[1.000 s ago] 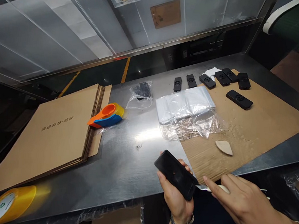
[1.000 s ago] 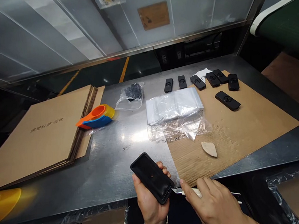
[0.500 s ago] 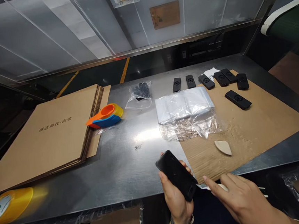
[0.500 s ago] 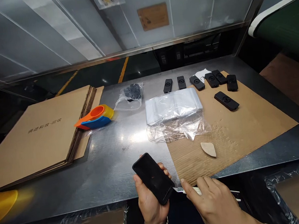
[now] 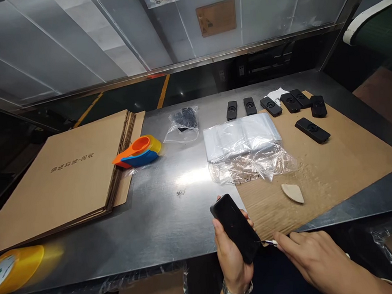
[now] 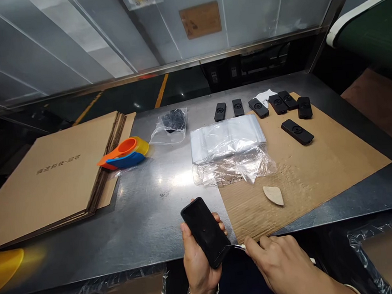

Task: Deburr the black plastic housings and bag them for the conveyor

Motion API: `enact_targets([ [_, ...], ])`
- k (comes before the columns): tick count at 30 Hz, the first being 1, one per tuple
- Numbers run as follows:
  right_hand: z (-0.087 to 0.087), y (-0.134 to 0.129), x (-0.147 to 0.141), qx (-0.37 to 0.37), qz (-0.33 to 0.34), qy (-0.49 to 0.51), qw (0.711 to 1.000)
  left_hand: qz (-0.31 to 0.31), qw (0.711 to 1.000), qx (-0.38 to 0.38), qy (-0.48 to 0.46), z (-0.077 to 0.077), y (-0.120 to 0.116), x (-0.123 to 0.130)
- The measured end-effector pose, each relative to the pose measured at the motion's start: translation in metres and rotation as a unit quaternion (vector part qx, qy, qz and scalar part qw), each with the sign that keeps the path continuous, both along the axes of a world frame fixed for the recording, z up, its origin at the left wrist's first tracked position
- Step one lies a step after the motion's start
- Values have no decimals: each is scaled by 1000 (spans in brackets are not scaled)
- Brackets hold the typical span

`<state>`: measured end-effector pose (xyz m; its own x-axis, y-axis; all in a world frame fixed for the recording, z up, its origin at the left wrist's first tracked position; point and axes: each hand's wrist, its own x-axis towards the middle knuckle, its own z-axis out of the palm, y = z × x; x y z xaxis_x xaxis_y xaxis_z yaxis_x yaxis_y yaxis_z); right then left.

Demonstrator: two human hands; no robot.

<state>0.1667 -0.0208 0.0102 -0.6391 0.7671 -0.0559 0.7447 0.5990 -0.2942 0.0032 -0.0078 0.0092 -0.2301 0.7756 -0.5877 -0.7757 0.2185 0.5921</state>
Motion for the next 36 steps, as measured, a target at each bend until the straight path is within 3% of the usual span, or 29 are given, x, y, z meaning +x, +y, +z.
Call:
enact_targets([
  [5, -1, 6, -1, -154, -72, 38, 985, 28, 991, 94, 90, -6, -6, 6],
  [7, -8, 8, -1, -300, -106, 114, 941, 32, 987, 127, 93, -10, -7, 7],
  [8, -13, 8, -1, -402, -122, 156, 894, 35, 986, 139, 87, -11, -7, 7],
  [11, -27, 7, -1, -672, -114, 255, 686, 28, 990, 129, 44, -13, -2, 3],
  [12, -29, 7, -1, -711, -98, 281, 637, 12, 994, 106, 19, -13, 1, 1],
  [13, -28, 8, -1, -716, -84, 307, 621, -11, 997, 76, -10, -13, 3, 0],
  [14, -25, 9, -1, -690, -78, 332, 638, -39, 997, 44, -42, -13, 6, -2],
  [15, -20, 12, -1, -633, -85, 354, 683, -67, 995, 14, -75, -14, 8, -3],
  [18, -1, 23, -5, -365, -103, 353, 856, -132, 977, -49, -160, -16, 10, -1],
  [19, 4, 27, -7, -291, -82, 329, 895, -147, 970, -64, -182, -16, 10, 1],
  [21, 8, 31, -11, -210, -19, 273, 939, -162, 961, -94, -205, -16, 7, 6],
  [23, 8, 31, -15, -176, 25, 223, 958, -160, 959, -118, -204, -15, 5, 10],
  [27, 1, 26, -21, -145, 24, 165, 975, -159, 962, -133, -179, -11, 1, 15],
  [32, 2, 27, -20, -162, -19, 151, 975, -168, 965, -120, -160, -12, -6, 18],
  [36, 5, 44, -13, -185, -92, 180, 962, -249, 948, -149, -135, -15, -14, 21],
])
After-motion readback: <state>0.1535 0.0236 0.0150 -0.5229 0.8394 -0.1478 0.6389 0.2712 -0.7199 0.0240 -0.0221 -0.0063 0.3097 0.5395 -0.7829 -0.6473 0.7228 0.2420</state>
